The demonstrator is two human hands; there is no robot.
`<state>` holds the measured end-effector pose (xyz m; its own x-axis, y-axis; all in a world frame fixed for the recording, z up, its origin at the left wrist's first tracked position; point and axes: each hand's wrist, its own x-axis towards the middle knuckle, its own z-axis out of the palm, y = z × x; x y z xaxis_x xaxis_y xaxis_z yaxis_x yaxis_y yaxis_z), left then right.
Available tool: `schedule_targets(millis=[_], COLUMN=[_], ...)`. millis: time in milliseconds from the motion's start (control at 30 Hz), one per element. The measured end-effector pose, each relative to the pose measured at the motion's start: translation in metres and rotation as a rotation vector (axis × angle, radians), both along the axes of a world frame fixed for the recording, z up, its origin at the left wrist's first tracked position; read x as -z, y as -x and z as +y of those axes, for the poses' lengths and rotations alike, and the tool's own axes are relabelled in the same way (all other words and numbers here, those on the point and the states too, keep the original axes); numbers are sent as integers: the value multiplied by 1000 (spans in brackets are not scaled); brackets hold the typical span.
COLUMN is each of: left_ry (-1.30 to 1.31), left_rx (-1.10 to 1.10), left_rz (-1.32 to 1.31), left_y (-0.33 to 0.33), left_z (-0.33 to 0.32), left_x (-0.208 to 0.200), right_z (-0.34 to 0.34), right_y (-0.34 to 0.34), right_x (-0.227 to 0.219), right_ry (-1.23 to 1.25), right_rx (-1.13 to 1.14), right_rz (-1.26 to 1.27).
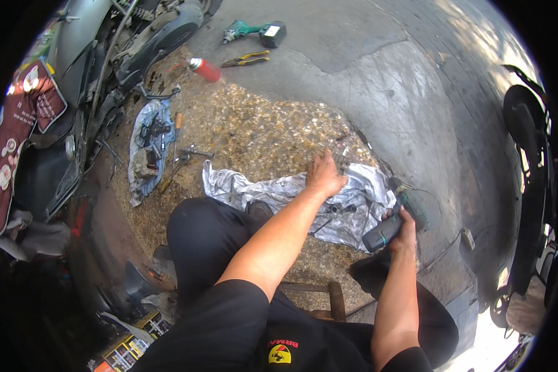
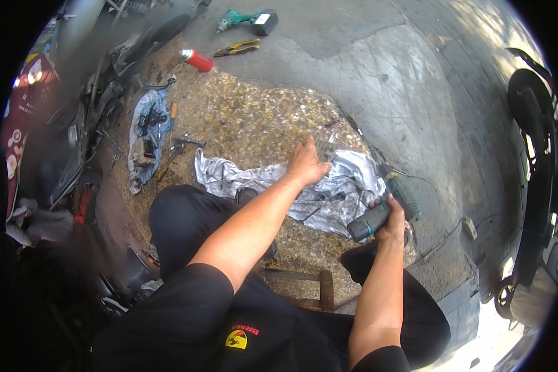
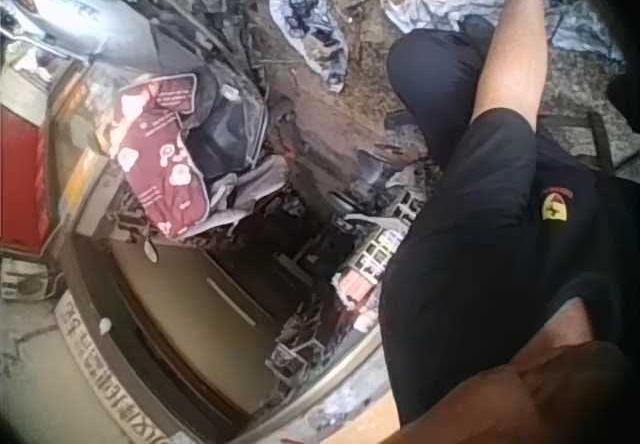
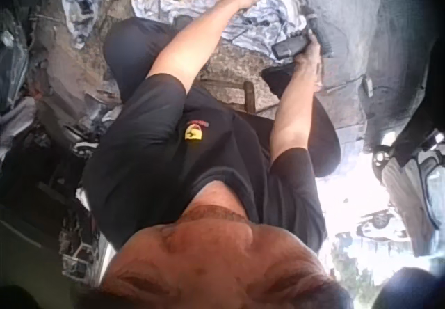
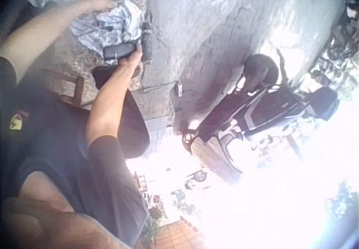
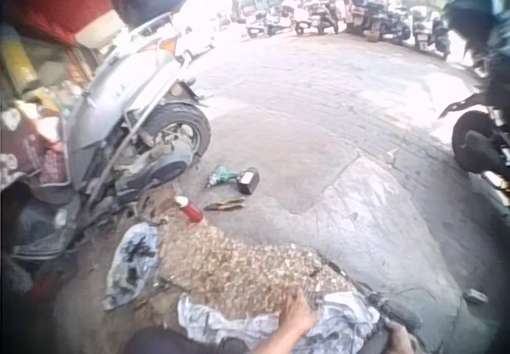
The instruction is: The person uses a cordless impact driver to remove bolts from a motorcycle cylinder head, then switches to a screwdriver to scrape and clean the interior surfaces. The person continues to scrape and inspect the cylinder head throughout the clip.
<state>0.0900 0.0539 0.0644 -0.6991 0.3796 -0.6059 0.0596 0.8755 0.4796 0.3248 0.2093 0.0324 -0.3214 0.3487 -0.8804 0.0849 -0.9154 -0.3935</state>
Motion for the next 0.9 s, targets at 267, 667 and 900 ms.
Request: schedule_targets(millis=[267, 667, 900], left_ry=[-82, -294, -269], left_rx=[-172, -485, -596], left_rz=[45, -66, -30], left_y=[5, 59, 78], left_z=[6, 17, -72], left_x=[-6, -102, -231], right_z=[-43, 28, 20], right_y=[-53, 91, 186], right_x=[88, -74, -241], right_ry=[84, -325, -438], right_rx=[-55, -576, -965], right_rz=[-369, -530, -321])
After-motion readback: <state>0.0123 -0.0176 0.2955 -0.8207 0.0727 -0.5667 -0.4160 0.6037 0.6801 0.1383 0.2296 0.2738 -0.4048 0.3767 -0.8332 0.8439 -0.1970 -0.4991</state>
